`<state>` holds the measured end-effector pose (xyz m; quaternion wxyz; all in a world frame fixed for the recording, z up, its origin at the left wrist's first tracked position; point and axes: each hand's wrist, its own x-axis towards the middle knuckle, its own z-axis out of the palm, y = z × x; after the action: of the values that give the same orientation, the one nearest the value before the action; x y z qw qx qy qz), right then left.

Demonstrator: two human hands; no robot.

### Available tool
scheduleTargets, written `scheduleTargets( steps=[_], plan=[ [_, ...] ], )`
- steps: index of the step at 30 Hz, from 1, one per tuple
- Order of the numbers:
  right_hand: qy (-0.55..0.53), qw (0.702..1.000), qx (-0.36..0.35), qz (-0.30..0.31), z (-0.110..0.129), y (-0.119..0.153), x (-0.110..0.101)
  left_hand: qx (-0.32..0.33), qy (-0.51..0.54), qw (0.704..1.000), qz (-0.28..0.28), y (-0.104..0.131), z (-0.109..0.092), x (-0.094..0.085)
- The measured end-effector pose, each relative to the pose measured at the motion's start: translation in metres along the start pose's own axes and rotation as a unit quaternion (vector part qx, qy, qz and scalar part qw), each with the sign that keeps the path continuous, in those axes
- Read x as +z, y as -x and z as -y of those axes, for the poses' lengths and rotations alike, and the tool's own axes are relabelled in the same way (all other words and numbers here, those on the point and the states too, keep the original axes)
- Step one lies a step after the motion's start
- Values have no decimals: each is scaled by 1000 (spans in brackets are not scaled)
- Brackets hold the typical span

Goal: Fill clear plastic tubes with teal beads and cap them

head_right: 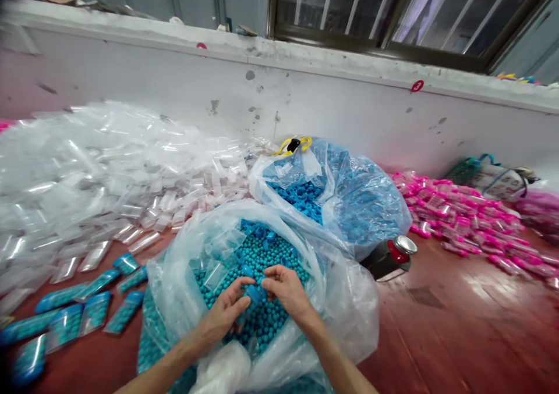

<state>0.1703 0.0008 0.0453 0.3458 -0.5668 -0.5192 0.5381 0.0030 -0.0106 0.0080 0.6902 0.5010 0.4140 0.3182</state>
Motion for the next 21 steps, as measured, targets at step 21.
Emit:
scheduleTargets(
  steps=[21],
  plan=[
    [377, 910, -165, -51, -13, 28, 50, 27, 52, 997, -59, 1, -4, 3]
  ],
)
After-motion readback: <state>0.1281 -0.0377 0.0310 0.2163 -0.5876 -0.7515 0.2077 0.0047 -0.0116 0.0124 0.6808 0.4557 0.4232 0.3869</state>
